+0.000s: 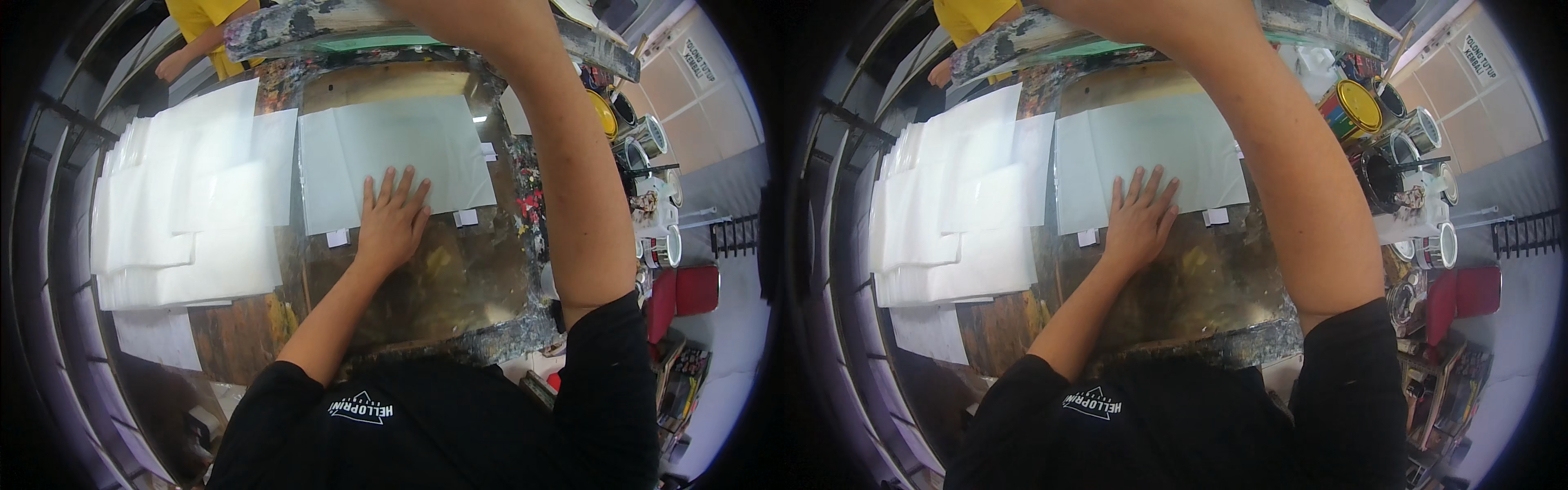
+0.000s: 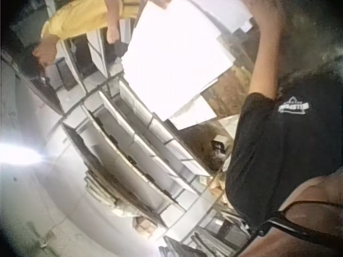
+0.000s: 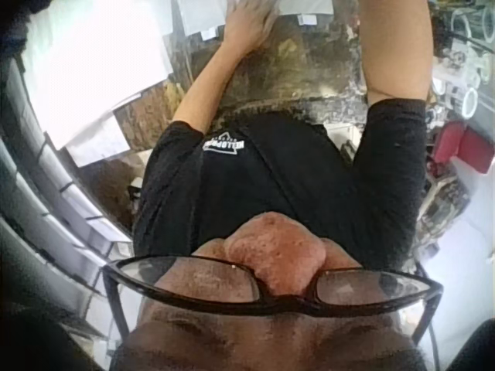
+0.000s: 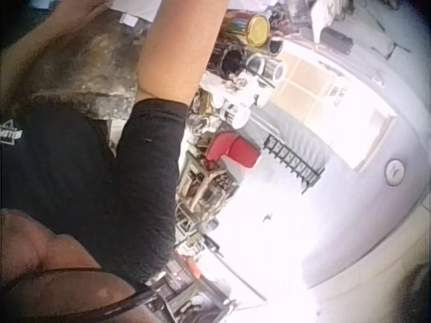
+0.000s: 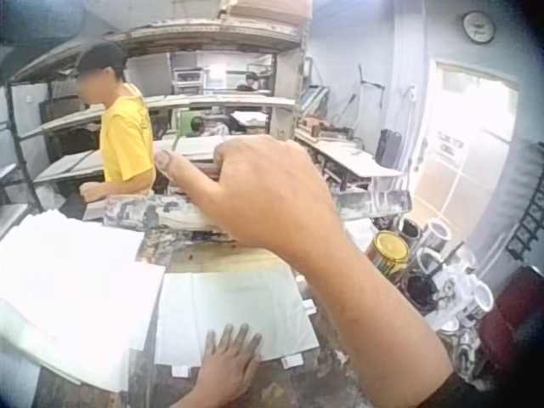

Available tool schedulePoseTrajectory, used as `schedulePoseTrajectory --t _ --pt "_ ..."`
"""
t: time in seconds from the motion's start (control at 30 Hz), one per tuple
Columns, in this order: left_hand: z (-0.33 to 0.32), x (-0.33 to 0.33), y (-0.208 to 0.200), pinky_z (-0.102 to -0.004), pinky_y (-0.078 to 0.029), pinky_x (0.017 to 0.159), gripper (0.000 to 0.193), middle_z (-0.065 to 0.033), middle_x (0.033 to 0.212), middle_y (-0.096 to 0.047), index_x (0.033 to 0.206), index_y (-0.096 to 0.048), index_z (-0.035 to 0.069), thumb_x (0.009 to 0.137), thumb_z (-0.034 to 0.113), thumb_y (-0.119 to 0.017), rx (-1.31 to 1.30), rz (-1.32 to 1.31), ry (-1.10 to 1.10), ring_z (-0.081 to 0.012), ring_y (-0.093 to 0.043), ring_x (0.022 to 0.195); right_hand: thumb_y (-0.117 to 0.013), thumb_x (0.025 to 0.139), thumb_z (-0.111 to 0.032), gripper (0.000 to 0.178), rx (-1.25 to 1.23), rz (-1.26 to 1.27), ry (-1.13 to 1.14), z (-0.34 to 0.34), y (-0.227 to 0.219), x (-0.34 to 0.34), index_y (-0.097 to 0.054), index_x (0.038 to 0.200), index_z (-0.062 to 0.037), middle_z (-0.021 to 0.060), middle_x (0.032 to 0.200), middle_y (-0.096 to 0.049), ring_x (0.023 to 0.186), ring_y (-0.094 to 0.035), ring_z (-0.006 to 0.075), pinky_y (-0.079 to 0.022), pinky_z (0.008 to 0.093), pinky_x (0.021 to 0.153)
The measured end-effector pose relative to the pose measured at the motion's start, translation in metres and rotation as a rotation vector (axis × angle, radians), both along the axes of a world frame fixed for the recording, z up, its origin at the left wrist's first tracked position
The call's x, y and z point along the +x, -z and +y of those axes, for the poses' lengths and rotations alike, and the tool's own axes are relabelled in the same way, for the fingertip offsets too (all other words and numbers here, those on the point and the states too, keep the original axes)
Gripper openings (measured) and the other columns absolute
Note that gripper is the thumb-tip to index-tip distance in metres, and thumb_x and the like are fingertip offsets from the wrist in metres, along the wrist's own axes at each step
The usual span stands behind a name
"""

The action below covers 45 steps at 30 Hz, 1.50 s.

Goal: The person performs screen printing by placing white sheets on a table, lowering a screen, and using a squeegee to pull ink across the mesh. Printed sheets are removed and stacked while new sheets are fed into the press.

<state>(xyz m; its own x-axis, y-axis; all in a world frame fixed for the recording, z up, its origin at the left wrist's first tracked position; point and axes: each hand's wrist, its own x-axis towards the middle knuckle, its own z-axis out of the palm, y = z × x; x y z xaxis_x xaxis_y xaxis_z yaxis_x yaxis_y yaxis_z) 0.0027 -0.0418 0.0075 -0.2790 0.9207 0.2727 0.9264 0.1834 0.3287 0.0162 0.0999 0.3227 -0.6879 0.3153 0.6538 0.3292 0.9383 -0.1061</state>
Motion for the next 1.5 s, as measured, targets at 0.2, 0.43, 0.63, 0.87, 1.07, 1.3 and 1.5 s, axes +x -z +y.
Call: schedulePoseTrajectory --t 0.2,0.43,0.63,0.87,1.07,1.3,1.5 --pt "0.0 -0.001 0.006 -0.0631 -0.012 0.126 0.049 -0.0112 0.164 -0.041 0.151 -0.055 0.019 0.106 0.038 -0.05 0.018 -0.036 0.0 -0.0388 -0.031 0.154 -0.053 0.095 -0.068 0.077 0.016 -0.025 -0.038 -0.002 0.005 0.007 -0.071 0.071 0.0039 0.0234 0.07 -0.067 0.071 -0.068 0.0401 -0.054 0.0482 0.071" --pt "-0.006 -0.017 -0.001 -0.0592 -0.02 0.124 0.058 -0.0167 0.158 -0.047 0.152 -0.052 0.012 0.102 0.042 -0.059 0.135 -0.072 -0.021 -0.0395 -0.037 0.15 -0.054 0.095 -0.067 0.075 0.001 0.032 -0.051 -0.003 0.01 0.004 -0.072 0.073 0.0031 0.0243 0.074 -0.069 0.075 -0.069 0.042 -0.053 0.0511 0.074" --pt "-0.052 -0.06 -0.13 -0.0428 -0.054 0.097 0.097 -0.0169 0.131 -0.065 0.157 -0.036 -0.005 0.084 0.032 -0.088 0.563 -1.041 -0.112 -0.0271 -0.065 0.117 -0.064 0.089 -0.068 0.065 0.121 -0.026 -0.056 -0.016 0.064 0.032 -0.072 0.089 -0.0038 0.0148 0.075 -0.071 0.072 -0.07 0.0336 -0.05 0.0492 0.073" --pt "-0.106 -0.028 -0.067 -0.0378 -0.051 0.093 0.105 -0.0113 0.117 -0.065 0.149 -0.052 -0.003 0.064 0.034 -0.099 0.269 -0.668 -0.302 -0.0262 -0.064 0.104 -0.077 0.08 -0.018 0.038 -0.131 -0.569 -0.169 -0.05 0.172 0.089 -0.064 0.115 -0.0107 0.0123 0.117 -0.061 0.108 -0.059 0.0334 -0.05 0.0499 0.084" --pt "-0.113 -0.025 -0.011 -0.0419 -0.046 0.085 0.11 -0.0079 0.094 -0.056 0.142 -0.059 -0.004 0.054 0.052 -0.095 0.169 -0.269 -0.363 -0.0289 -0.055 0.092 -0.076 0.077 -0.012 0.037 -0.257 -0.544 -0.071 -0.083 0.241 0.103 -0.062 0.112 -0.0133 0.0057 0.107 -0.065 0.105 -0.061 0.0293 -0.041 0.0491 0.092" --pt "-0.117 -0.026 -0.009 -0.0394 -0.044 0.081 0.114 -0.0095 0.09 -0.054 0.146 -0.057 -0.001 0.053 0.05 -0.097 0.183 -0.288 -0.35 -0.0276 -0.053 0.087 -0.073 0.083 -0.017 0.032 -0.172 -0.435 -0.004 0.018 0.259 -0.014 -0.063 0.114 -0.0143 0.0076 0.102 -0.069 0.101 -0.067 0.0306 -0.042 0.0531 0.09" --pt "-0.115 -0.025 -0.018 -0.0383 -0.045 0.083 0.114 -0.0092 0.09 -0.052 0.147 -0.056 -0.001 0.053 0.046 -0.098 0.241 -0.324 -0.339 -0.027 -0.052 0.086 -0.066 0.089 -0.027 0.034 -0.296 -0.682 -0.104 0.129 0.238 -0.106 -0.066 0.121 -0.0172 0.0098 0.108 -0.074 0.105 -0.071 0.0325 -0.047 0.0575 0.092"
